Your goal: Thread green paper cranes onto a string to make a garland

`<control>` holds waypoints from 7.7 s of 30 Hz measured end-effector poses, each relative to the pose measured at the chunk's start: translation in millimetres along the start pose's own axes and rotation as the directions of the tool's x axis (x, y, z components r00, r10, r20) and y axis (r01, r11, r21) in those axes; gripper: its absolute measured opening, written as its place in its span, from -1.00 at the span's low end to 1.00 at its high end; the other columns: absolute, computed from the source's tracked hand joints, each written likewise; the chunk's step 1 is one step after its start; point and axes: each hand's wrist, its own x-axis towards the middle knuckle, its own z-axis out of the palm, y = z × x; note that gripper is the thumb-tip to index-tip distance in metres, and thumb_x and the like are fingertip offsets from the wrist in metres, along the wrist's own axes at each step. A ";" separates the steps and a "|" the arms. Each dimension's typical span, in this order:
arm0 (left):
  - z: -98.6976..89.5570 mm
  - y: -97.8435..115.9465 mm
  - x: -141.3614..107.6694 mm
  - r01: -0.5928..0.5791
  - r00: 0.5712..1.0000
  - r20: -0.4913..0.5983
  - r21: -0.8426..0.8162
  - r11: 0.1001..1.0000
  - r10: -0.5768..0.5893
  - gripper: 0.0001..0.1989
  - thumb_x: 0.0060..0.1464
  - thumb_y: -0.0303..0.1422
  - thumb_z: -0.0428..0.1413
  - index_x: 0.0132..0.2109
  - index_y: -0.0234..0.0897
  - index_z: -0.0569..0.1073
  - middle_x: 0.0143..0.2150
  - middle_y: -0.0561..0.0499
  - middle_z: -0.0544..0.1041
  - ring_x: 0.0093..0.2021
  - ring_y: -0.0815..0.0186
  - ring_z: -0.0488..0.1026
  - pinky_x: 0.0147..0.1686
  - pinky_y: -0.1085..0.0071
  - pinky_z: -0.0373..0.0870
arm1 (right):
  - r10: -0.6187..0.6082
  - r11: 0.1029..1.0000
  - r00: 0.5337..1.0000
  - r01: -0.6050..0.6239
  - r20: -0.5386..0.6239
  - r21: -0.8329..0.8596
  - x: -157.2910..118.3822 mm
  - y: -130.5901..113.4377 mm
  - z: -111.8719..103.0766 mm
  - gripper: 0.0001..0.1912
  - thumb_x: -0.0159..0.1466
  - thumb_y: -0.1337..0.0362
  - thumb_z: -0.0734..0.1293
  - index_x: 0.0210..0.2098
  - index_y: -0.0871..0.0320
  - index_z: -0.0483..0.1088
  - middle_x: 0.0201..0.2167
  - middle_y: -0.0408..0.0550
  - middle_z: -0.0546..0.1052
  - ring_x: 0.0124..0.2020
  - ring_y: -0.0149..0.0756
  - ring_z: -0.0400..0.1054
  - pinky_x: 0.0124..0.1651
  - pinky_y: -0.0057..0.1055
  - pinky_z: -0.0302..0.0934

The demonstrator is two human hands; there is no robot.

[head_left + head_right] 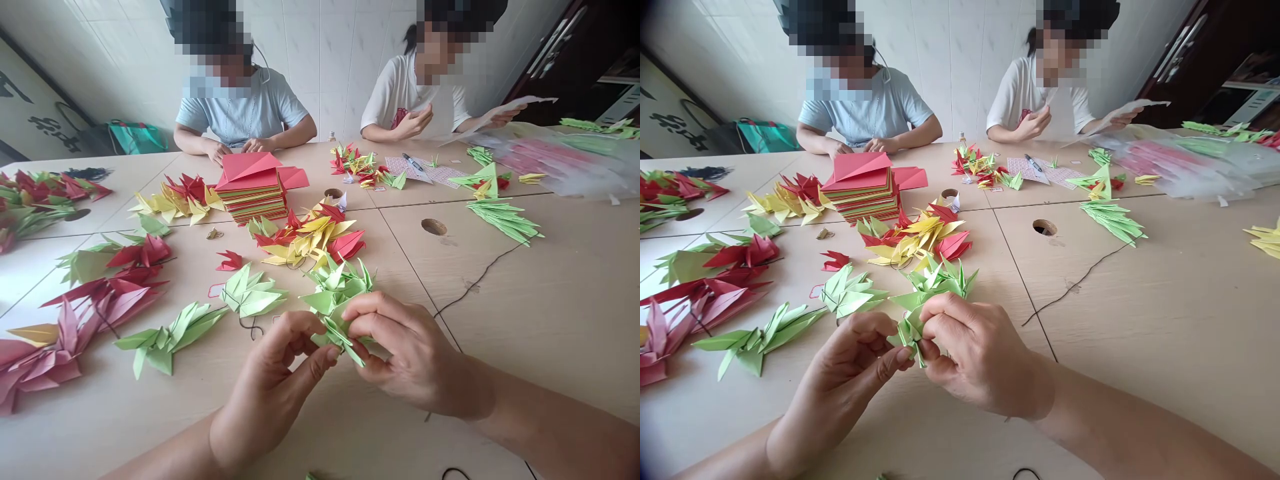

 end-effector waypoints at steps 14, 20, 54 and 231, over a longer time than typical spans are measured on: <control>0.2 1.2 3.1 0.156 0.987 0.065 -0.190 0.969 -0.146 -0.85 0.12 -0.43 0.19 -0.33 -0.23 0.34 -0.41 0.15 0.42 -0.39 0.46 0.33 -0.36 0.54 0.30 | -0.082 0.992 0.995 0.076 -0.060 -0.104 1.3 -1.0 4.5 -0.88 0.18 0.53 0.26 -0.42 0.22 0.33 -0.34 -0.02 0.49 -0.51 -0.47 0.34 -0.52 -0.49 0.25; 0.4 -0.8 5.3 0.163 0.986 0.053 -0.181 0.970 -0.156 -0.83 0.09 -0.44 0.20 -0.31 -0.21 0.31 -0.38 0.15 0.39 -0.35 0.46 0.31 -0.33 0.54 0.29 | -0.107 0.988 0.994 0.102 -0.038 -0.115 -0.2 1.4 5.4 -0.86 0.19 0.54 0.24 -0.42 0.22 0.31 -0.34 -0.01 0.48 -0.52 -0.45 0.33 -0.52 -0.47 0.24; -15.0 -1.2 7.4 0.034 0.995 0.077 0.283 0.959 -0.058 -0.57 0.26 -0.09 -0.11 -0.47 -0.26 0.29 -0.54 0.09 0.25 -0.52 0.38 0.17 -0.51 0.45 0.15 | 0.600 0.772 0.779 -0.506 -0.181 0.383 -6.2 67.8 14.0 -0.67 0.34 -0.01 0.23 -0.17 0.13 0.39 -0.26 -0.01 0.53 -0.25 -0.26 0.43 -0.24 -0.36 0.34; -79.1 -4.9 -37.1 0.399 0.860 -0.430 0.235 0.886 -0.273 -0.82 -0.01 -0.23 0.10 -0.45 -0.22 0.36 -0.58 0.10 0.41 -0.55 0.34 0.32 -0.53 0.45 0.24 | 0.630 0.773 0.776 -0.628 -0.007 -0.092 -53.2 12.4 -40.1 -0.63 0.30 0.20 0.26 0.09 0.06 0.32 -0.04 -0.01 0.54 -0.18 -0.21 0.49 -0.12 -0.26 0.45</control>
